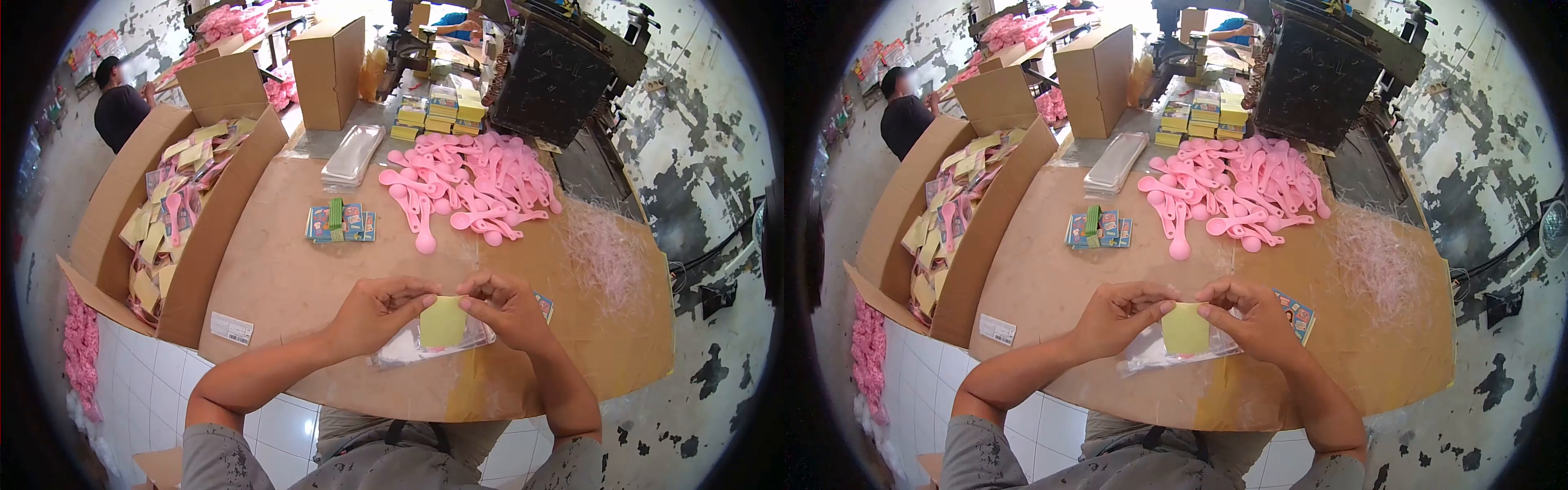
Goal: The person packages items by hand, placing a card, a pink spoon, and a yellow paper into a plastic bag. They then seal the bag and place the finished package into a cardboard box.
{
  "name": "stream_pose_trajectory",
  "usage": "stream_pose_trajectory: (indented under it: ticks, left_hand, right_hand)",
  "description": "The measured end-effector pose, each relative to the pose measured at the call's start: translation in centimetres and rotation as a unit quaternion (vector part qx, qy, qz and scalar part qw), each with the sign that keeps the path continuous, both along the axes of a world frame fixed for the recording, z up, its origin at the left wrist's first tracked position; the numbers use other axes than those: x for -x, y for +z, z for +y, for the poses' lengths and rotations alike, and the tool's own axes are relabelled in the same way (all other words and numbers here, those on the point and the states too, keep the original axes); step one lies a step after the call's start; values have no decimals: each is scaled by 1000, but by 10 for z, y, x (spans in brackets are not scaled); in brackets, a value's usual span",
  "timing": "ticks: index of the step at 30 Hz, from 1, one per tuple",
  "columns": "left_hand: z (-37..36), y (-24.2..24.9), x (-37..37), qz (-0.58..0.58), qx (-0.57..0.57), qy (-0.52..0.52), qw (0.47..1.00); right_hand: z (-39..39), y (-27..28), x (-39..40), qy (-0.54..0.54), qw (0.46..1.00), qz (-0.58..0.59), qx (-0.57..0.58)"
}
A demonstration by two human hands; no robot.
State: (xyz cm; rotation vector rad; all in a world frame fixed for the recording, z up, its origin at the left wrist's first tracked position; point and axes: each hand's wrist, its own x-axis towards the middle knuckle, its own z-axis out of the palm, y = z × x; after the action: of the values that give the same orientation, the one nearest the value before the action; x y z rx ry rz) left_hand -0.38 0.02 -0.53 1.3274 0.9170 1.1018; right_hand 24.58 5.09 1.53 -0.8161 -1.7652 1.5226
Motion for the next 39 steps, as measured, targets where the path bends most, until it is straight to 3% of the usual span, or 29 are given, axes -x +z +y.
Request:
stream_pose_trajectory:
  ticks: [4, 7, 10, 19, 25, 31, 34, 39]
  left_hand:
    - [2, 0, 2, 13, -18, -1, 1000]
    - [3, 7, 8, 99, -63, -17, 993]
    - [8, -1, 9, 76, -145, -27, 986]
    - [7, 0, 8, -40, 2, -43, 998]
    - [7, 5, 6, 43, 20, -48, 998]
    - [9, 1, 8, 21, -8, -12, 1000]
    - [12, -4, 13, 63, -17, -15, 998]
    - [12, 0, 3, -58, -42, -1, 997]
  right_hand:
    - [2, 0, -6, -8, 1000, 1, 8]
    - [5, -5, -10, 5, 999, 27, 18]
    - [6, -8, -13, 15, 999, 42, 12]
    - [6, -2, -14, 4, 997, -11, -82]
    - [8, -10, -12, -13, 995, -32, -93]
    - [-1, 8, -8, 18, 993, -74, -92]
    - [-2, 9, -7, 20, 995, -73, -68]
    - [1, 3, -8, 18, 994, -48, -92]
